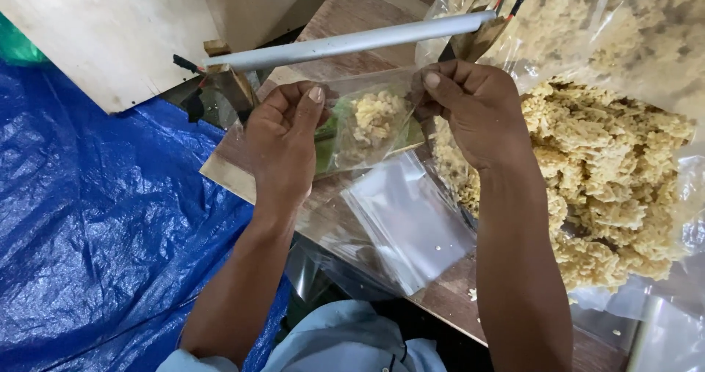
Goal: Manually filling small plastic bags with fried snacks using tongs and sealing them with a manual heat sealer.
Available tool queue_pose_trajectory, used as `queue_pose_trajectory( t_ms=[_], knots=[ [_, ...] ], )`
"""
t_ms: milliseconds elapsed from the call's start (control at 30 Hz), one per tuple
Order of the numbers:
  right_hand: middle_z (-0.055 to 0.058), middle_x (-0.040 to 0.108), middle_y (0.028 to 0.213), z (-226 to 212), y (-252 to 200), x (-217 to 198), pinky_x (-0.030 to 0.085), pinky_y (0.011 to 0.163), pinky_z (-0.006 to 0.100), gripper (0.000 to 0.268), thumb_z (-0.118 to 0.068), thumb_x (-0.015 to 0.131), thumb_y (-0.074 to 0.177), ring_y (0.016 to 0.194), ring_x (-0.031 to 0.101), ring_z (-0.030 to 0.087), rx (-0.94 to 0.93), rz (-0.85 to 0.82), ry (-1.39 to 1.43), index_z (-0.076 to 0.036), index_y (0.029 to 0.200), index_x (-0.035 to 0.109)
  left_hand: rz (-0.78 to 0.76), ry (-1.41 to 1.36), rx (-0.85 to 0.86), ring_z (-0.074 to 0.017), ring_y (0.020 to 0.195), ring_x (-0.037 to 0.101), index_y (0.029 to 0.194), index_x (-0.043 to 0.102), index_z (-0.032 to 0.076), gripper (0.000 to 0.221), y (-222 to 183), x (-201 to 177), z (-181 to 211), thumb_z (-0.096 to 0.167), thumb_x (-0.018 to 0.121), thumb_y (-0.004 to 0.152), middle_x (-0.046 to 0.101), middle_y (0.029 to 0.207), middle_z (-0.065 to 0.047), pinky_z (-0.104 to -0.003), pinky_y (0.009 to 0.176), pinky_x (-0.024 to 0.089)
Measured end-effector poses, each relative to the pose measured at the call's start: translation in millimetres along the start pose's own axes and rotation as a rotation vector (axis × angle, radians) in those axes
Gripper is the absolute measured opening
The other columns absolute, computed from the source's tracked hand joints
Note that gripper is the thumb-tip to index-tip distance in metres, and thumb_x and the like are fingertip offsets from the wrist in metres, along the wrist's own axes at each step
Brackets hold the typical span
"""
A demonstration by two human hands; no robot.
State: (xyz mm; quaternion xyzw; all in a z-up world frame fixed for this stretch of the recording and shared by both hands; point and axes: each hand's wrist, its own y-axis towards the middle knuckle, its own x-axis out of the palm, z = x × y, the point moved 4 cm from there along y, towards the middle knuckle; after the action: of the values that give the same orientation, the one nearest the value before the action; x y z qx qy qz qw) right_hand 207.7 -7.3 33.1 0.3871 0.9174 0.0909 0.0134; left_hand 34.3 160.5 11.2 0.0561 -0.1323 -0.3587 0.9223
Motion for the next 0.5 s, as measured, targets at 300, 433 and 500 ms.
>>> queue_pose_trajectory(
  t_ms=[300,433,500],
  knots=[
    [0.014,0.072,0.094,9,6,-1,0.059,0.077,0.032,0.022,-0.017,0.068,0.105,0.086,0.073,0.022,0.018,0.112,-0.003,0.004,0.108,0.071,0.056,0.007,0.089,-0.0118,0.094,0.068,0.109,0.071,0.011,0.012,-1,3,4,0.021,0.064,0.11,0.071,0.094,-0.007,-0.039,0.091,0.059],
    [0.014,0.071,0.092,3,6,4,0.058,0.076,0.032,0.02,-0.016,0.068,0.104,0.084,0.073,0.022,0.017,0.156,-0.021,0.004,0.107,0.071,0.06,-0.015,0.079,-0.0132,0.098,0.069,0.11,0.071,0.009,0.014,1,4,4,0.02,0.063,0.11,0.071,0.097,-0.008,-0.038,0.092,0.061],
    [0.014,0.071,0.092,3,6,6,0.057,0.074,0.03,0.02,-0.015,0.068,0.104,0.084,0.073,0.021,0.02,0.17,-0.021,0.004,0.107,0.071,0.066,-0.03,0.075,-0.0133,0.098,0.069,0.11,0.071,0.008,0.015,2,3,5,0.021,0.063,0.109,0.072,0.099,-0.008,-0.037,0.094,0.062]
  ],
)
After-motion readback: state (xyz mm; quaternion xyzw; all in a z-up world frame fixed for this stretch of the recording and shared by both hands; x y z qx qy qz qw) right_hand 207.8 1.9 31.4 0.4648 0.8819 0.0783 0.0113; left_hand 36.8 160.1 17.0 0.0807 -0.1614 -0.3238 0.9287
